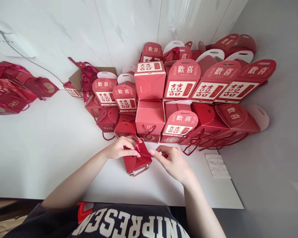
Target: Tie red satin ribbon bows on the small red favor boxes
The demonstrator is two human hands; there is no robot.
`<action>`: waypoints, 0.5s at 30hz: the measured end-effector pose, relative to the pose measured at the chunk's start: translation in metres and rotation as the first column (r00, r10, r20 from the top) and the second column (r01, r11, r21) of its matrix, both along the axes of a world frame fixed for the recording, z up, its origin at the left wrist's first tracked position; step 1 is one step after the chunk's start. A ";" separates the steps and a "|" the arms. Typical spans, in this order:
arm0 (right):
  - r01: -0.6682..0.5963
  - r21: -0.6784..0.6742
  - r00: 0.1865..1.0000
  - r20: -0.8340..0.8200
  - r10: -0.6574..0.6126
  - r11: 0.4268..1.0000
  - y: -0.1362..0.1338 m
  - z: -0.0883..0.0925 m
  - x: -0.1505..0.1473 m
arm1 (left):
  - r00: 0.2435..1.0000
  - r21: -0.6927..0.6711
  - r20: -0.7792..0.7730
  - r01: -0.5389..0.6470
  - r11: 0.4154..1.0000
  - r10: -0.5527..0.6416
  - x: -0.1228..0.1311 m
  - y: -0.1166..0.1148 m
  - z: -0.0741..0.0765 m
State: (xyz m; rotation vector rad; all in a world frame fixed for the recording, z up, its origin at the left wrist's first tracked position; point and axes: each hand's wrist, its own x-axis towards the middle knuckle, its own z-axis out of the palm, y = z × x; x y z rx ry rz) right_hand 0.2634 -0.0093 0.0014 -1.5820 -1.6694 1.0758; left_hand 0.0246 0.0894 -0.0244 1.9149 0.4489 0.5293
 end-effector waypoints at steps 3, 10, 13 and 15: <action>-0.018 -0.090 0.992 -0.125 0.006 0.996 0.008 -0.006 0.002 | 1.000 -0.006 0.005 0.010 1.000 -0.010 0.001 -0.001 0.001; -0.189 0.030 0.960 -0.207 0.191 0.982 0.002 0.012 -0.015 | 1.000 -0.011 0.024 0.009 1.000 -0.009 0.002 -0.002 -0.001; -0.266 0.126 0.959 -0.071 0.276 0.956 -0.009 0.023 -0.037 | 1.000 -0.033 -0.014 -0.018 0.999 0.018 0.005 -0.001 0.002; -0.297 0.227 0.954 0.112 0.278 0.928 -0.013 0.024 -0.056 | 0.995 -0.069 -0.085 -0.055 0.996 0.049 0.006 -0.002 0.006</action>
